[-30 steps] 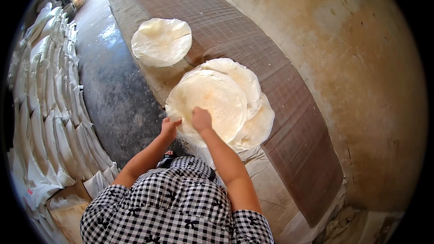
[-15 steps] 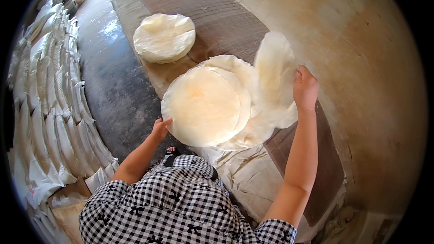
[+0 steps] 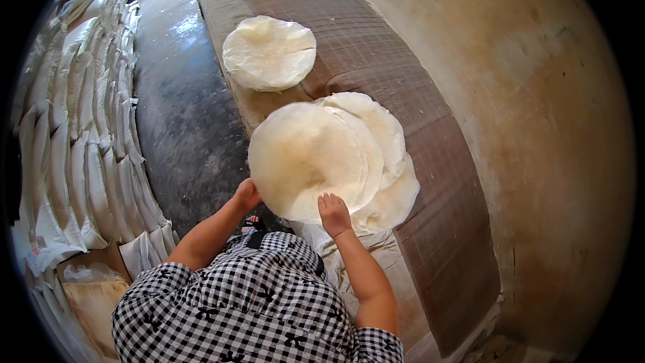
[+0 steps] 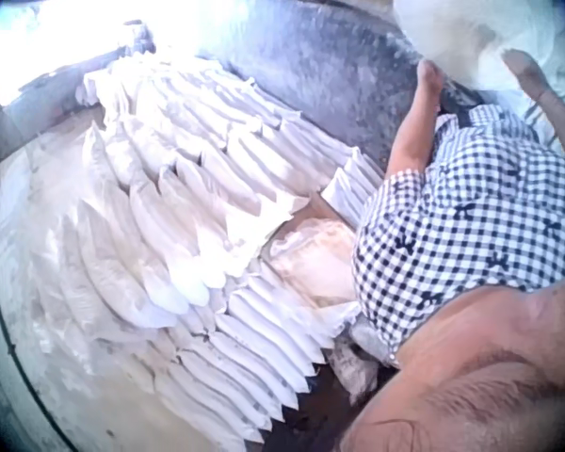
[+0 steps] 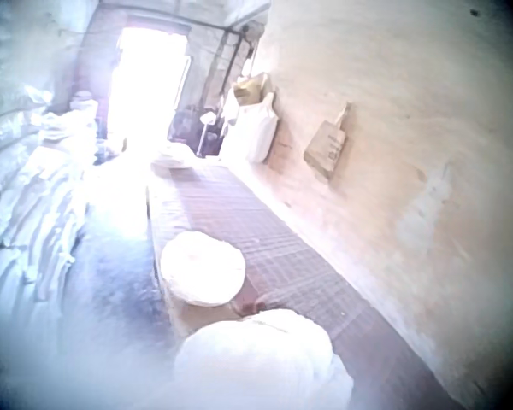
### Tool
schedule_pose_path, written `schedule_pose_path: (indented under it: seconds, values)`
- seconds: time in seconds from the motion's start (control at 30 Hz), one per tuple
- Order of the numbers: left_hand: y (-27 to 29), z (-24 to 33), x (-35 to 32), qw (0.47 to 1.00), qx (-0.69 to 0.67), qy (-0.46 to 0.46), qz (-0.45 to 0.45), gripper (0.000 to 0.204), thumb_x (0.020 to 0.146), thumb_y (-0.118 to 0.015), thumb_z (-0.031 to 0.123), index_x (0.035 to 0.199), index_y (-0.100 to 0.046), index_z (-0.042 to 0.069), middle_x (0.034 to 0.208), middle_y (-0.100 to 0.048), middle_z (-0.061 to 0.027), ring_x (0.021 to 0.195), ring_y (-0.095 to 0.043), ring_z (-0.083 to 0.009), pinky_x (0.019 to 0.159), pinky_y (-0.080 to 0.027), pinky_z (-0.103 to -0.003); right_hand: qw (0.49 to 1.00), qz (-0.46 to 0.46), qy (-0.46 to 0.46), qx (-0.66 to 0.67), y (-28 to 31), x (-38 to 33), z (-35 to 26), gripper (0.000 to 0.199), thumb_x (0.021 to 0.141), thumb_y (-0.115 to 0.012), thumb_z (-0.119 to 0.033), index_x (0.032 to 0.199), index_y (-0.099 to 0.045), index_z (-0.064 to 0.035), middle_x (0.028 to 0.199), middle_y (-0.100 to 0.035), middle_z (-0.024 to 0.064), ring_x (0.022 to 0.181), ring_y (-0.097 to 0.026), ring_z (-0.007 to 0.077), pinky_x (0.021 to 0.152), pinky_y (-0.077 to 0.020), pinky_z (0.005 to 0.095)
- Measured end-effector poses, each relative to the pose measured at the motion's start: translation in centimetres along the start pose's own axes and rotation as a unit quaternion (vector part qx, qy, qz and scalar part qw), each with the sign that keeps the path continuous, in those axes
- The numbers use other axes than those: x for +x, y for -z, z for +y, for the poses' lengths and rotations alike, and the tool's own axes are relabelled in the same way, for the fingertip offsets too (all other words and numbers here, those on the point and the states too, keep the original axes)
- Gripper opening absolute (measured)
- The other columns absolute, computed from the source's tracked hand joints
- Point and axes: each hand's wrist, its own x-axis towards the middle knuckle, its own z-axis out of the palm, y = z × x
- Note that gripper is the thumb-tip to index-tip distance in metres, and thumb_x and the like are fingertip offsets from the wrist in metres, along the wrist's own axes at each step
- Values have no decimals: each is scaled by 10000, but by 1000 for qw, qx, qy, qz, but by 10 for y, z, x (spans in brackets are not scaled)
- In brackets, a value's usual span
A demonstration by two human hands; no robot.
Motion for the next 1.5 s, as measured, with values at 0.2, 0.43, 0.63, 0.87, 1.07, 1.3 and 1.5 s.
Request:
schedule_pose_path:
  seconds: [0.2, 0.43, 0.63, 0.87, 1.07, 1.3, 1.5]
  values:
    - [-9, 7, -10, 999, -43, -19, 2, 371, 901, -362, 140, 1191, -452, -74, 1213, -504, -172, 1118, -482, -277, 979, -356, -408, 995, 37, -84, -37, -4, -16, 15, 319, 759, -471, -93, 1050, -565, -3, 1115, -555, 163, 1063, -504, 321, 946, -365, 425]
    - [-53, 8, -23, 994, -95, -48, -7, 427, 906, -467, 308, 1201, -478, 0, 1203, -525, -128, 1117, -491, -257, 967, -367, -398, 989, 8, -143, -34, -36, -44, 21, 350, 765, -457, -90, 1093, -561, -29, 1166, -541, 135, 1114, -476, 326, 965, -349, 429]
    - [-9, -5, 8, 972, 186, -114, 87, 235, 835, -579, 104, 1046, -563, 1, 951, -621, -97, 843, -601, -206, 744, -477, -332, 984, -60, -167, -26, -37, -35, 12, 366, 795, -437, -109, 1139, -534, -31, 1230, -496, 140, 1168, -427, 330, 984, -325, 428]
    - [-49, 3, -3, 963, 196, -161, 87, 190, 757, -574, 24, 935, -589, -44, 811, -610, -92, 680, -590, -203, 605, -472, -332, 974, -134, -180, 27, 8, -6, -30, 543, 784, -535, -212, 1270, -386, -19, 1353, -332, 199, 1290, -256, 340, 1047, -217, 436]
    - [-86, 4, 8, 929, 272, -183, 175, 236, 653, -578, -44, 886, -576, -82, 794, -605, -125, 646, -588, -232, 553, -465, -347, 977, 36, -164, 129, 15, 36, -87, 587, 696, -608, -219, 1211, -420, -7, 1277, -398, 195, 1205, -355, 347, 957, -320, 426]
    - [-96, 0, 24, 929, 264, -141, 216, 227, 654, -583, -23, 875, -587, -73, 824, -615, -140, 654, -591, -266, 567, -467, -350, 990, 87, -107, -35, 22, 36, -59, 278, 775, -476, -112, 1041, -493, -31, 955, -572, 118, 792, -577, 246, 626, -458, 344]
    - [-166, 46, 10, 986, 120, -73, -86, 434, 829, -600, 334, 1093, -519, -1, 1041, -558, -76, 937, -516, -206, 822, -427, -334, 978, 118, -158, 70, 50, 65, 7, 111, 761, -459, -105, 839, -533, -78, 710, -597, 120, 619, -598, 282, 525, -465, 400]
